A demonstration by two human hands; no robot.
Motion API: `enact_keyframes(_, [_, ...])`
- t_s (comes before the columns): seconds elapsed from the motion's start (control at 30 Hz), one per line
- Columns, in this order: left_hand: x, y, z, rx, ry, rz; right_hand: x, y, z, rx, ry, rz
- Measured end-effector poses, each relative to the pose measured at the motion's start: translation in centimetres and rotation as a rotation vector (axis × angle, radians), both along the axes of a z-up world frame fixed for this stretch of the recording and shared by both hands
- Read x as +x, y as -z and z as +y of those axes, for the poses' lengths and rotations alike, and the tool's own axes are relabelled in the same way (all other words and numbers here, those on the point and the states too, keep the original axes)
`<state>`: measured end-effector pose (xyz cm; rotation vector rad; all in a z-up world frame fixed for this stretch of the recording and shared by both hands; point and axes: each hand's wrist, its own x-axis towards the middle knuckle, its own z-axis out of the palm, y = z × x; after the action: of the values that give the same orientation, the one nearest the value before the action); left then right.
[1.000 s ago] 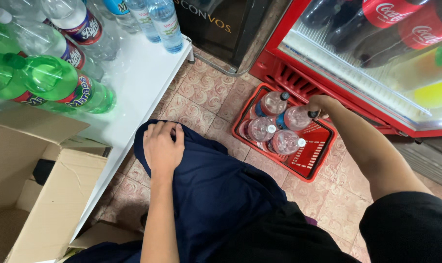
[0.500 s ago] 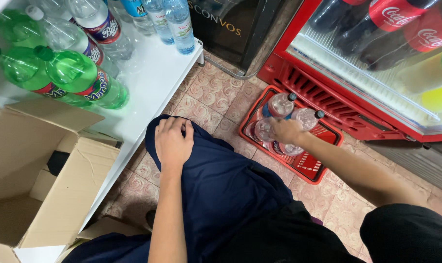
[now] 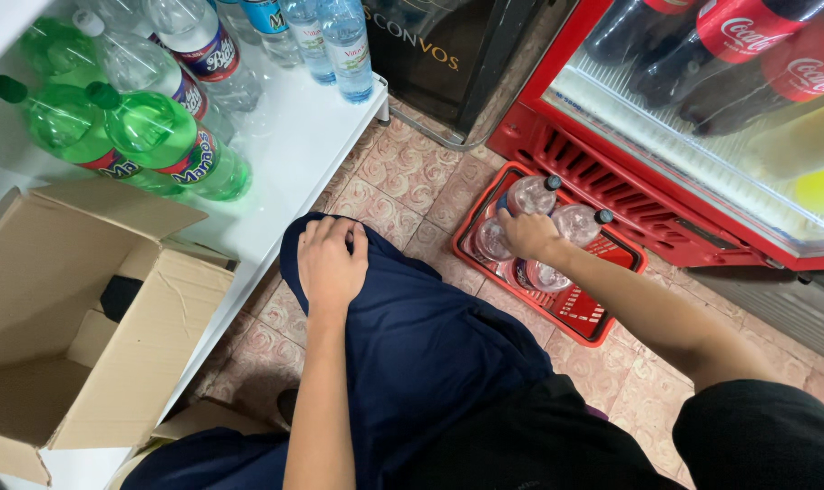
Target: The person picks up several plastic bottles from a shelf and places them into a red plastic crate, then rearranges other bottles on the shelf by hand.
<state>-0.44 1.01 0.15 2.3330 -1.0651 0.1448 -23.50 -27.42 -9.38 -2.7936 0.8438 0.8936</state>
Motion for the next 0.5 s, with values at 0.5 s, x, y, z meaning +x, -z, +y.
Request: enact_keyframes(0.5, [-0.4, -0.3, -0.4, -0.065, -0.031, -0.030, -1.5, -5.6, 0.0, 0.079, 0.216, -0.295])
